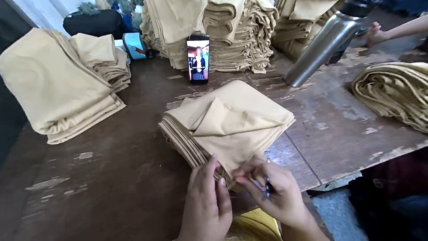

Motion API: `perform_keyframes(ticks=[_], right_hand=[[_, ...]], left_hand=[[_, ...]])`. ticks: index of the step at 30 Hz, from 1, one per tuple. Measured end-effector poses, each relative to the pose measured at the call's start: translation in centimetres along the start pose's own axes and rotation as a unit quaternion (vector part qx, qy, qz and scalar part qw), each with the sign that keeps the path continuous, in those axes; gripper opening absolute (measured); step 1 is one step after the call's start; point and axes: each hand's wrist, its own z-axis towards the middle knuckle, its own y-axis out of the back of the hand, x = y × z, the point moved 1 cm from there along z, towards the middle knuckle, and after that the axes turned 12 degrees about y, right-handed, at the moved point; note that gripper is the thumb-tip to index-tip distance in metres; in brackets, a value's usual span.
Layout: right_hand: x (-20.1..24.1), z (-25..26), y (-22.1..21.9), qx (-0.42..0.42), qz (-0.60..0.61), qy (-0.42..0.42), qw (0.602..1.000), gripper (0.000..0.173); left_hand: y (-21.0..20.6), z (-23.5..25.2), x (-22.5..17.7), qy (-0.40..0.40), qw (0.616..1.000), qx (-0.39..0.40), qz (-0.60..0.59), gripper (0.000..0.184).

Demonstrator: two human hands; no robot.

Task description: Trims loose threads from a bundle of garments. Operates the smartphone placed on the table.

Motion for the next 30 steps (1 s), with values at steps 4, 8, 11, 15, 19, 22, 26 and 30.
perform_keyframes(ticks=[4, 8, 11, 15, 19, 22, 26, 30], right_hand=[[1.4, -0.9, 1.7, -0.002, 0.13, -0.013, 0.991, 0.016], [1.0, -0.9, 1.8, -0.032, 0.1, -0.001, 0.995, 0.017], [-0.3, 0.1, 0.7, -0.023, 0.031, 0.027, 0.999, 0.018], [-0.7, 1.6, -0.8, 0.004, -0.016, 0.035, 0.999, 0.016], [-0.8, 1.7, -1.1, -0.012, -0.042, 0.04, 0.998, 0.017], [-0.6, 1.0, -0.8, -0.047, -0.02, 0.029, 0.998, 0.017], [0.3, 0.0, 0.3, -0.082, 0.005, 0.017, 0.996, 0.019], [1.6, -1.2, 2.0, -0.052, 0.085, 0.004, 0.995, 0.02]], left_hand=[[-0.6, -0.3, -0.2, -0.002, 0.999, 0.027, -0.032, 0.057], [-0.9, -0.3, -0.3, 0.0, 0.998, 0.019, -0.067, 0.061], [-1.0, -0.3, -0.1, -0.004, 0.997, 0.022, -0.068, 0.062], [-0.9, -0.1, 0.0, -0.006, 0.998, 0.006, -0.055, 0.063], [-1.1, -0.3, -0.2, -0.014, 1.0, -0.008, -0.024, 0.058], [-1.4, -0.8, -0.2, -0.026, 0.999, -0.017, -0.009, 0.056], [-1.4, -0.8, -0.2, -0.058, 0.997, -0.011, -0.042, 0.052], [-1.4, -0.3, 0.0, -0.071, 0.995, -0.032, -0.065, 0.04]])
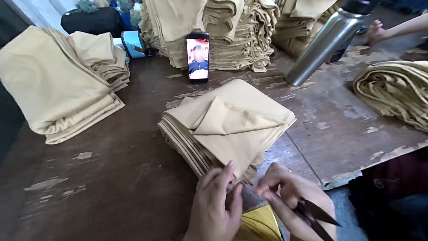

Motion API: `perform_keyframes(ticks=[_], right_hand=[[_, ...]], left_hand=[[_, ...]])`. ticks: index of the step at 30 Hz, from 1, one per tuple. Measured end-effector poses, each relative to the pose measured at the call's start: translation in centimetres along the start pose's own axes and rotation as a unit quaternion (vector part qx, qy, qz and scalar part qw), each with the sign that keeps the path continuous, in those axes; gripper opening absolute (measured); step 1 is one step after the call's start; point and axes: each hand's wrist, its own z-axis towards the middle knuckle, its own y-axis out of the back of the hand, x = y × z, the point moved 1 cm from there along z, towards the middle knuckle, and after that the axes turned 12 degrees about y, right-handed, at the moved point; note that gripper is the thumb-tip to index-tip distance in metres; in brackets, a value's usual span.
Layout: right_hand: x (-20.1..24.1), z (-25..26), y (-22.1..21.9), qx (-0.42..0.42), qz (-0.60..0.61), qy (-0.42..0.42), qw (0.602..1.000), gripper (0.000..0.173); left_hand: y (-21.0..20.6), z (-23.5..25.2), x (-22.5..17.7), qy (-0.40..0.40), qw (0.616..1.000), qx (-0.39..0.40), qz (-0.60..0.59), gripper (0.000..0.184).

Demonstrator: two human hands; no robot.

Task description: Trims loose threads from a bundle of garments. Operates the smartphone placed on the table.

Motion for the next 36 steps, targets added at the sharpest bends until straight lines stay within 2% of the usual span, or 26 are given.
perform_keyframes(ticks=[3, 6, 9, 11, 14, 18, 26, 34, 36], right_hand=[[1.0, -0.7, 1.4, 0.086, 0.118, -0.01, 0.989, 0.023], [1.5, -1.4, 2.3, 0.197, 0.216, -0.002, 0.956, 0.023], [1.2, -2.6, 2.3, 0.253, 0.199, -0.018, 0.947, 0.019], [0.7, -3.2, 2.0, 0.222, 0.118, -0.039, 0.967, 0.023], [-0.2, -3.4, 1.4, 0.138, -0.057, -0.085, 0.985, 0.049], [-1.7, -3.3, 0.5, 0.103, -0.193, -0.082, 0.972, 0.048], [-2.4, -3.0, -0.6, 0.092, -0.232, -0.065, 0.966, 0.046], [-2.6, -2.6, -2.5, 0.074, -0.22, -0.071, 0.97, 0.05], [-2.3, -2.1, -2.1, 0.06, -0.194, -0.077, 0.976, 0.049]], left_hand=[[0.0, 0.6, 0.1, -0.022, 0.999, -0.02, 0.016, 0.016], [0.0, 0.9, 0.6, -0.043, 0.999, -0.028, 0.004, 0.007], [0.1, 1.1, 0.9, -0.038, 0.998, -0.016, -0.047, 0.004], [0.0, 1.1, 0.9, -0.007, 0.995, 0.0, -0.103, 0.005], [-0.1, 0.8, 0.5, 0.068, 0.978, 0.019, -0.196, 0.005], [0.0, 0.5, 0.0, 0.112, 0.961, 0.035, -0.249, 0.005], [0.4, 0.6, 0.0, 0.131, 0.947, 0.06, -0.289, 0.005], [0.2, 0.3, 0.4, 0.115, 0.954, 0.052, -0.272, 0.006], [0.4, 0.3, 0.6, 0.082, 0.966, 0.05, -0.24, 0.006]])
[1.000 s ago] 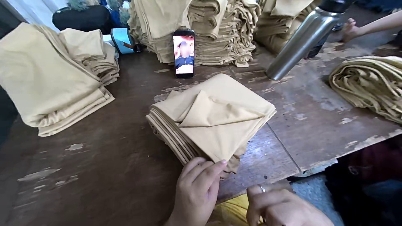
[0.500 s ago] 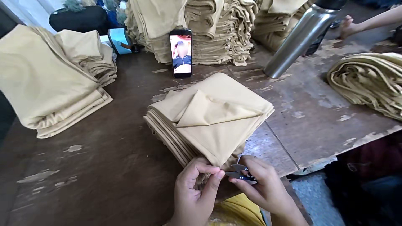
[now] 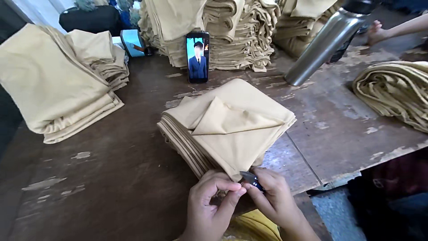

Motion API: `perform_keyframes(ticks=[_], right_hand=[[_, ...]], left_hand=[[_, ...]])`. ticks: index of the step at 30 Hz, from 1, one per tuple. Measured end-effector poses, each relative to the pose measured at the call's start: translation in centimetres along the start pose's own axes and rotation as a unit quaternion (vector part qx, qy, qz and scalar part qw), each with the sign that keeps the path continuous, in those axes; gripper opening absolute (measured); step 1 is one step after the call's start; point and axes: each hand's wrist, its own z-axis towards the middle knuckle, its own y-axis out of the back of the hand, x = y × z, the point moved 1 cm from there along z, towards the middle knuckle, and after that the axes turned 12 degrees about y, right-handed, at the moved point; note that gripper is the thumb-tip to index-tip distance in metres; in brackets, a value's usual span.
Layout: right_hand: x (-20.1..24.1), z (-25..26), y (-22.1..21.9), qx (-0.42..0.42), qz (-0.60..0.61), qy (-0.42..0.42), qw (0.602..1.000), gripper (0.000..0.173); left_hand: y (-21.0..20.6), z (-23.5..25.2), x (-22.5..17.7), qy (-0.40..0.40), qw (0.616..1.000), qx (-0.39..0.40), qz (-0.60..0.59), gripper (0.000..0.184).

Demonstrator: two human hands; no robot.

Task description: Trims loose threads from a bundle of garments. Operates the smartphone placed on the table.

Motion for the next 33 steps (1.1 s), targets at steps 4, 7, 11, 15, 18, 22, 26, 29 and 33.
perform_keyframes(ticks=[4, 7, 11, 15, 18, 22, 26, 29, 33], right_hand=[[0.5, 2.0, 1.1, -0.076, 0.124, -0.001, 0.989, 0.037], [0.1, 3.9, 0.5, -0.039, 0.193, -0.013, 0.98, 0.029], [-0.3, 4.8, 0.1, -0.004, 0.229, -0.028, 0.973, 0.018], [0.2, 4.3, 0.0, -0.026, 0.226, -0.02, 0.974, 0.025], [-0.2, 4.9, 0.8, 0.046, 0.198, -0.026, 0.979, 0.033], [-1.4, 5.9, 1.3, 0.117, 0.187, -0.009, 0.975, 0.023], [-1.1, 4.9, 0.4, -0.024, 0.262, -0.011, 0.965, 0.012], [-0.9, 4.1, -0.7, -0.136, 0.35, -0.023, 0.927, 0.019], [-1.0, 3.7, -1.6, -0.187, 0.41, -0.022, 0.892, 0.018]], left_hand=[[0.0, -0.4, 0.3, -0.114, 0.966, -0.041, 0.228, 0.009], [0.0, -0.5, 0.0, -0.164, 0.925, -0.046, 0.339, 0.014], [0.3, -0.4, 0.2, -0.177, 0.917, -0.047, 0.354, 0.012], [0.1, -0.2, 0.1, -0.18, 0.922, -0.046, 0.34, 0.013], [-0.3, -0.3, -0.5, -0.193, 0.894, -0.016, 0.404, 0.016], [-0.1, -0.3, 0.0, -0.207, 0.889, -0.003, 0.409, 0.016], [0.3, 0.0, 0.8, -0.154, 0.953, -0.039, 0.259, 0.009], [0.5, 0.4, 0.9, -0.052, 0.992, -0.052, 0.105, 0.005], [0.7, 0.9, 0.4, 0.043, 0.999, -0.007, -0.025, 0.022]])
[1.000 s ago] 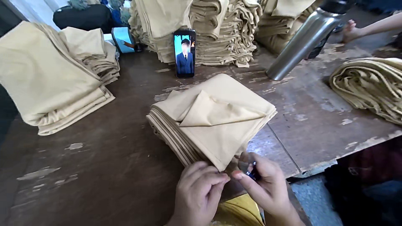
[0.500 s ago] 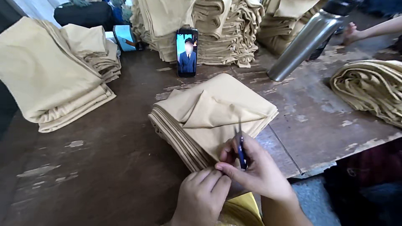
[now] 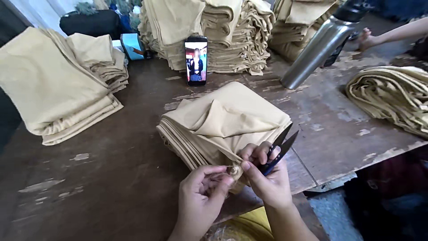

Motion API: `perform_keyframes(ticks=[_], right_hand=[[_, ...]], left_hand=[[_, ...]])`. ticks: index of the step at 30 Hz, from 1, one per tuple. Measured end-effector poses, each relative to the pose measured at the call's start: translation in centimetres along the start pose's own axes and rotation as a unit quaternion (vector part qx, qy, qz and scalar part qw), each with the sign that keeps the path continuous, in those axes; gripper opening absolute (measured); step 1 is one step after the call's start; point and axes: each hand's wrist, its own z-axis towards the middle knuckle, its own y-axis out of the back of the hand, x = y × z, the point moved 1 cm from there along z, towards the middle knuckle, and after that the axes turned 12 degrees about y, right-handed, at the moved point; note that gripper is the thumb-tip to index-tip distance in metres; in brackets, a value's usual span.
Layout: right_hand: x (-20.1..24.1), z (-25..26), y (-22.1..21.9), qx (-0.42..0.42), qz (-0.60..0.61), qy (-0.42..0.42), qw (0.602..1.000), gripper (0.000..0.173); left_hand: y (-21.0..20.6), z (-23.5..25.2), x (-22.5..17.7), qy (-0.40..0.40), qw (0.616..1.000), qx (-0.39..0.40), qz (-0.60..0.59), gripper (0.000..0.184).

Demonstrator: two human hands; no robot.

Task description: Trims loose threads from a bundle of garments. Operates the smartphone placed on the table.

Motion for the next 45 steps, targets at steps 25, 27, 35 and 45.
perform_keyframes(ticks=[25, 27, 35, 45], right_hand=[[3.7, -2.5, 0.4, 0.191, -0.034, -0.089, 0.977, 0.047], [3.6, -3.9, 0.5, 0.222, 0.094, -0.167, 0.956, 0.047], [2.9, -6.5, 0.7, 0.172, 0.224, -0.33, 0.901, 0.044], [2.2, -4.5, -0.6, 0.164, 0.228, -0.322, 0.904, 0.045]], left_hand=[[0.3, 0.8, -1.6, 0.048, 0.997, 0.03, -0.056, 0.012], [0.4, 0.9, -1.6, 0.056, 0.995, 0.032, -0.069, 0.013], [0.4, 1.0, -1.6, 0.066, 0.994, 0.023, -0.086, 0.014], [0.4, 0.8, -1.5, 0.054, 0.995, 0.024, -0.084, 0.016]])
